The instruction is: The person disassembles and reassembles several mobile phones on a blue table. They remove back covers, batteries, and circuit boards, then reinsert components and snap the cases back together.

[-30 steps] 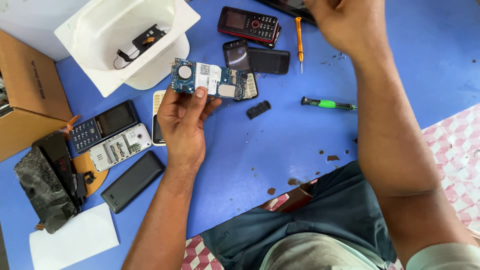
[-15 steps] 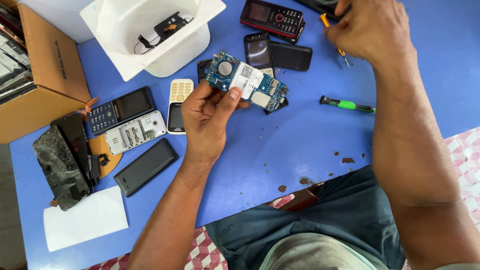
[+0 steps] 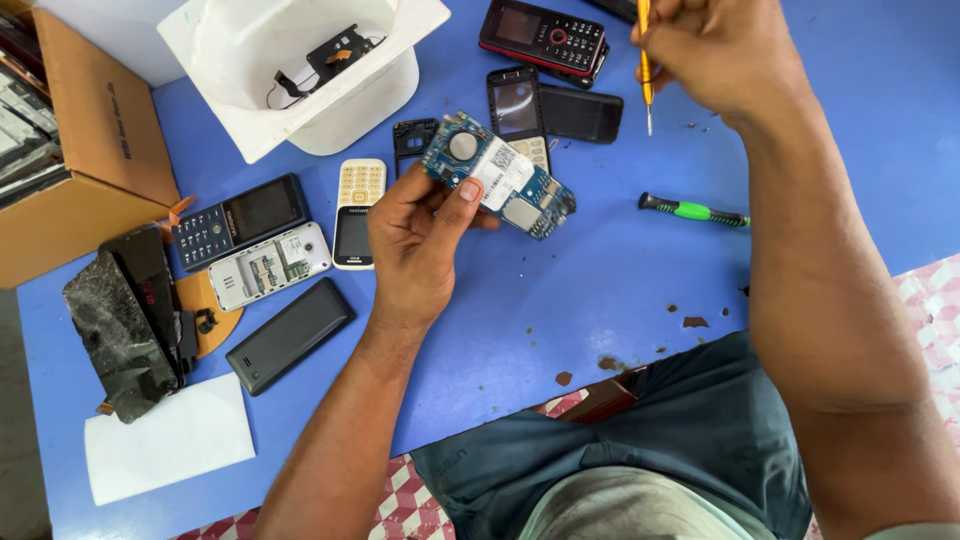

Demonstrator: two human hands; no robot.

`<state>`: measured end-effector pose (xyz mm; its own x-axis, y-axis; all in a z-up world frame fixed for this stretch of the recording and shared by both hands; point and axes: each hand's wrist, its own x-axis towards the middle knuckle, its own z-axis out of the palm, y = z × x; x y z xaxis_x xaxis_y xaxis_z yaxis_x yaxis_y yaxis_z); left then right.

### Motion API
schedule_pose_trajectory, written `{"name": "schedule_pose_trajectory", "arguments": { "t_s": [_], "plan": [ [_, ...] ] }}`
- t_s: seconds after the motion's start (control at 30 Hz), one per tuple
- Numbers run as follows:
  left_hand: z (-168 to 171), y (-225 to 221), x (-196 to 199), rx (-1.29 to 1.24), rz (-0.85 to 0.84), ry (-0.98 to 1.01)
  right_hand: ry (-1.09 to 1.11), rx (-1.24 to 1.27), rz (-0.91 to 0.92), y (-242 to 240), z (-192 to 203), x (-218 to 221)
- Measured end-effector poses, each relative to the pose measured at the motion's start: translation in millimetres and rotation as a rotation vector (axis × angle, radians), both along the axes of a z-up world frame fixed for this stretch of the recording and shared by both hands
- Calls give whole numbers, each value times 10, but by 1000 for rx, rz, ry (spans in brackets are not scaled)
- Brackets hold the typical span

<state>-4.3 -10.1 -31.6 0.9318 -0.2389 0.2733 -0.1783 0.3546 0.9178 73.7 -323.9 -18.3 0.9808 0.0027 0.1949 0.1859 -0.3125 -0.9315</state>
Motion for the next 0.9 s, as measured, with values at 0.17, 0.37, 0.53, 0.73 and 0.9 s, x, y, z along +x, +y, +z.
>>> {"name": "schedule_pose_trajectory", "arguments": {
  "t_s": [0.17,0.37,0.53,0.73,0.9],
  "plan": [
    [-2,-7,-29,46,-56,97,-104,527,274,324,132,-209],
    [-53,-9,-47,40,-56,65,-129,587,506,700,394,-455],
    [-89,25,-13,76,16,-50,-44,434,674,712,829,-707],
    [-72,9,-78,70,60,-224,-185,-19,706,845,901,-950],
    [167,19,-177,286,195,-379,-373,-237,712,1313,892,-813]
  ]
}}
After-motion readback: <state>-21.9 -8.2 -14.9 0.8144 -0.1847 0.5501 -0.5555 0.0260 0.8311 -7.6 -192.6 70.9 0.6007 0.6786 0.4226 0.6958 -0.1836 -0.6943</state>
